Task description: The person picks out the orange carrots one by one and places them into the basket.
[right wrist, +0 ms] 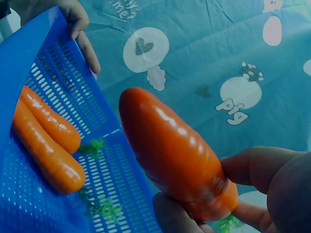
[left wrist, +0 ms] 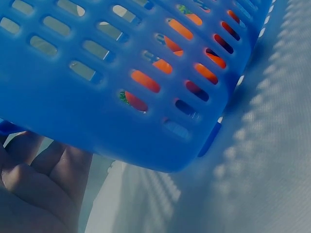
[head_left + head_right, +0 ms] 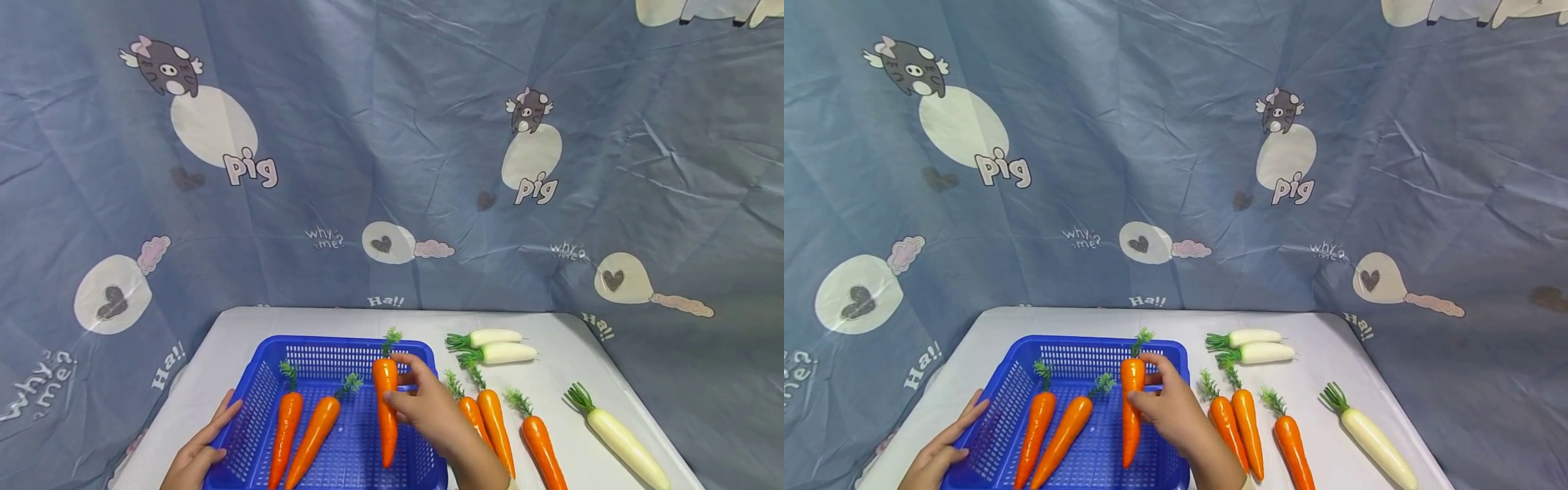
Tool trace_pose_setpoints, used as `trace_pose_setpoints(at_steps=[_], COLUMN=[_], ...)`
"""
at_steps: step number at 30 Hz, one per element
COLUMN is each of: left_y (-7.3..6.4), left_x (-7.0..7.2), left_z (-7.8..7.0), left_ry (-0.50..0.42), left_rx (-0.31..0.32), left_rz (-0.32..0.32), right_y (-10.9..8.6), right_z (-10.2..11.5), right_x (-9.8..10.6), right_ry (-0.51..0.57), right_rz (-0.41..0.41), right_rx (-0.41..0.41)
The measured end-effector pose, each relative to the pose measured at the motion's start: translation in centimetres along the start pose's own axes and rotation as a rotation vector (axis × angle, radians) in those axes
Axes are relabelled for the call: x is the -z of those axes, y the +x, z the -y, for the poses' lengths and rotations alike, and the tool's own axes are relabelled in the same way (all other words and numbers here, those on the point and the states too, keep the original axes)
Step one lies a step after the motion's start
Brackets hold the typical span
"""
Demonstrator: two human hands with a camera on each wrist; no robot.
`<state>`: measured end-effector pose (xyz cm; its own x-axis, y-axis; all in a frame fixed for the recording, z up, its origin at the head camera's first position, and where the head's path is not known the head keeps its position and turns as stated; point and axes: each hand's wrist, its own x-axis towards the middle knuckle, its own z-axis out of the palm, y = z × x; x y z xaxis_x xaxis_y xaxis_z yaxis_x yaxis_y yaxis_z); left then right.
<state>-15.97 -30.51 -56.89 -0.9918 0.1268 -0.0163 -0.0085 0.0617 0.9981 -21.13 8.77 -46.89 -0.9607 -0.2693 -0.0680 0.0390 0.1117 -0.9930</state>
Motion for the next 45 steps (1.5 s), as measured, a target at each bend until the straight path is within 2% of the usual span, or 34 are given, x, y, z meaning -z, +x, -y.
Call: trace_pose_setpoints(at_steps=[5,11,18,23,28,35,40,45], left_y=[0.0,-0.1,-0.1,-0.1,0.0,0.1,0.1,0.1], left_x=[0.0,0.2,0.4,0.3,0.2,0.2,0.2,0.2], left_z=[0.1,0.1,0.1,0.1,0.1,0.2,0.2,0.2], left_ry=[-0.018,-0.042,-0.04,-0.017,-0.035,0.021,0.002,-0.019], left_rx=[-0.004,-0.045,-0.066,-0.032,0.016,-0.008,0.025,0.015], left_rz=[0.014,0.055,0.069,0.045,0.029,0.014,0.002,0.011], right_y=[0.7,1.4,2.2,2.5,2.7,3.2,3.5,3.6], right_z=[0.1,0.1,-0.3,-0.1,0.1,0.2,-0.1,-0.4], right_x=[-0.7,-1.6,-2.2,-2.4,-2.7,-3.1,-3.3,-3.6], right_ry=[0.024,0.106,0.155,0.137,0.127,0.128,0.114,0.102], right_rz=[0.014,0.031,0.056,0.062,0.062,0.084,0.108,0.13], right_rx=[-0.013,-0.033,-0.043,-0.057,-0.072,-0.102,-0.112,-0.109])
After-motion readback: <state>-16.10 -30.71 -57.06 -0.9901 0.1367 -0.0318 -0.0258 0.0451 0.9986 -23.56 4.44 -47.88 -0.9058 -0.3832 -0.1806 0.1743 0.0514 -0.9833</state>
